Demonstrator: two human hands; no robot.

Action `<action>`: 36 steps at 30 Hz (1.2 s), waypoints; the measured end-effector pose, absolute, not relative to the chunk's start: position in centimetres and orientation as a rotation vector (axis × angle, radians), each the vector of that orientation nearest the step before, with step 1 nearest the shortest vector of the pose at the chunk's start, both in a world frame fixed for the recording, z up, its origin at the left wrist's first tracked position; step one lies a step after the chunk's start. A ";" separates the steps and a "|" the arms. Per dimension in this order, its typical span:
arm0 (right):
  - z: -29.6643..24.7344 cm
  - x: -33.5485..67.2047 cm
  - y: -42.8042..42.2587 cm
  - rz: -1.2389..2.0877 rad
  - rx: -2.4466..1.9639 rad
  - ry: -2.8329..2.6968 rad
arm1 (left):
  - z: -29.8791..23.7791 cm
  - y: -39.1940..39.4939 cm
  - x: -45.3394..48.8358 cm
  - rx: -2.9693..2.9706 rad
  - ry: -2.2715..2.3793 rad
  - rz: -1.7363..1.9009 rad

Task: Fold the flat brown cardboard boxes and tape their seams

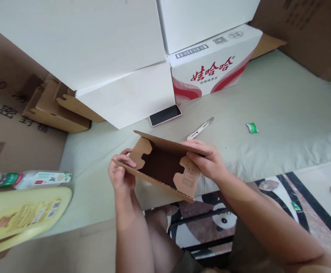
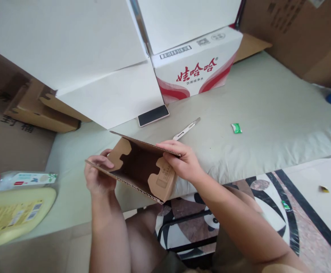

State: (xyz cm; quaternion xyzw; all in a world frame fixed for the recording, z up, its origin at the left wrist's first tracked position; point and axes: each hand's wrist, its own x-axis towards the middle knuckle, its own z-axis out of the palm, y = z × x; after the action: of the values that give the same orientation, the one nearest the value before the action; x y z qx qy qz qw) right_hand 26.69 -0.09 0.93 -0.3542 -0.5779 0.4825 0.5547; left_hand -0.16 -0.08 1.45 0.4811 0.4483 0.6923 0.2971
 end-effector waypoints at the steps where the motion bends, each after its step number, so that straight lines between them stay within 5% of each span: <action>1: 0.7 26.5 -0.2 1.121 -0.856 -1.352 | 1.4 -0.2 -0.2 1.281 1.204 1.830; 10: 0.2 25.7 -0.9 0.855 -0.790 -1.379 | 1.1 0.1 0.2 1.091 1.338 1.857; 21: 0.2 26.4 -0.4 0.862 -0.631 -1.548 | -0.1 -0.5 -1.6 1.603 1.365 1.686; 32: -0.8 27.3 0.5 0.975 -1.016 -1.249 | 0.1 0.3 -1.6 1.178 1.618 1.961; 36: -1.9 27.0 0.5 1.319 -1.013 -1.309 | 0.0 0.9 -2.8 0.927 1.585 1.943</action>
State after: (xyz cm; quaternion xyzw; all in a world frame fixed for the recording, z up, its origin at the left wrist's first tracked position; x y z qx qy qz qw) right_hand 26.95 0.49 -1.92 -0.4171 -0.5390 0.5433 0.4903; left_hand -2.79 0.86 -0.02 0.3372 0.5766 0.7071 0.2320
